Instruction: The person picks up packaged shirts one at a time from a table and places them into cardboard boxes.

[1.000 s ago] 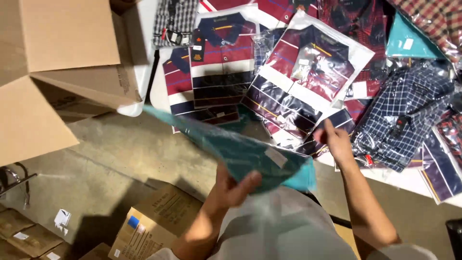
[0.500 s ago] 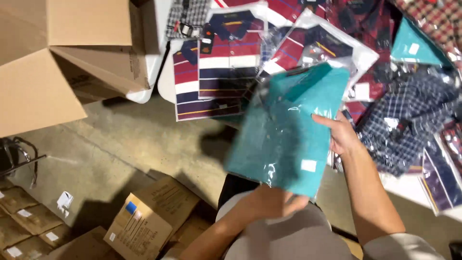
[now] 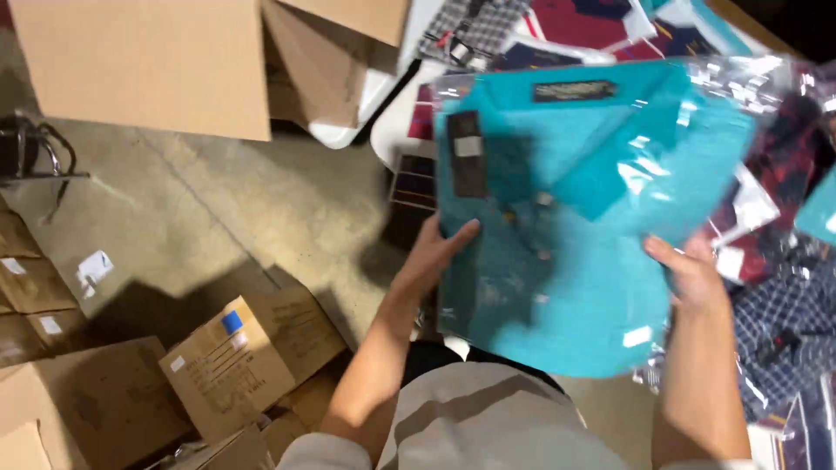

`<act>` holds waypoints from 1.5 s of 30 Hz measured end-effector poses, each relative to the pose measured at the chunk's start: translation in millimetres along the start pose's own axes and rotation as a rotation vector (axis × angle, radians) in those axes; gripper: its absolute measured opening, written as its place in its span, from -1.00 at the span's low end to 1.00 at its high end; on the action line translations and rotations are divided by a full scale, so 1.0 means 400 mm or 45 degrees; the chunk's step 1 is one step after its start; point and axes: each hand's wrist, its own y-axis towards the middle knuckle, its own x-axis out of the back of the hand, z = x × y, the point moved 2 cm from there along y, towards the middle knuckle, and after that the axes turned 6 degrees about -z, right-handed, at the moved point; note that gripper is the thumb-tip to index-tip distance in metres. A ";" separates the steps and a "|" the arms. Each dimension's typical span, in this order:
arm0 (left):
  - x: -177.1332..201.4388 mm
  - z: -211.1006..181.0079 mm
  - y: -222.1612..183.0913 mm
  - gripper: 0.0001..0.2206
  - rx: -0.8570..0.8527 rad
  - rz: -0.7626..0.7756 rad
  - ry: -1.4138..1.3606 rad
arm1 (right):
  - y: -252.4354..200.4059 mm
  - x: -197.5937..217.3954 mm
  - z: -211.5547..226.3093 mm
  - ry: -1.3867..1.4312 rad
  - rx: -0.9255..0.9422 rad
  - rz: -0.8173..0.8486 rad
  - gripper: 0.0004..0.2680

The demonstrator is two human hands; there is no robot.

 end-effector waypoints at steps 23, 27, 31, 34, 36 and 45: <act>0.745 -0.211 0.075 -0.75 -0.642 -0.465 0.327 | 0.063 -0.922 0.172 -0.829 0.575 -0.143 -0.73; 0.967 -0.195 0.059 -0.69 -0.591 -0.790 0.399 | 0.097 -1.170 0.159 -0.716 0.462 0.163 -0.67; 1.157 -0.184 0.084 -0.60 -0.578 -0.920 0.292 | 0.158 -1.380 0.131 -0.649 0.506 0.330 -0.84; 1.305 -0.207 0.147 -0.59 -0.496 -1.073 0.413 | 0.241 -1.509 0.075 -0.641 0.522 0.377 -0.81; 1.343 -0.321 0.167 -0.59 -0.395 -1.099 0.405 | 0.290 -1.589 0.060 -0.566 0.451 0.398 -0.83; 1.625 -0.330 0.453 -0.68 -0.260 -1.071 0.400 | 0.418 -1.842 0.098 -0.810 0.733 0.323 -0.79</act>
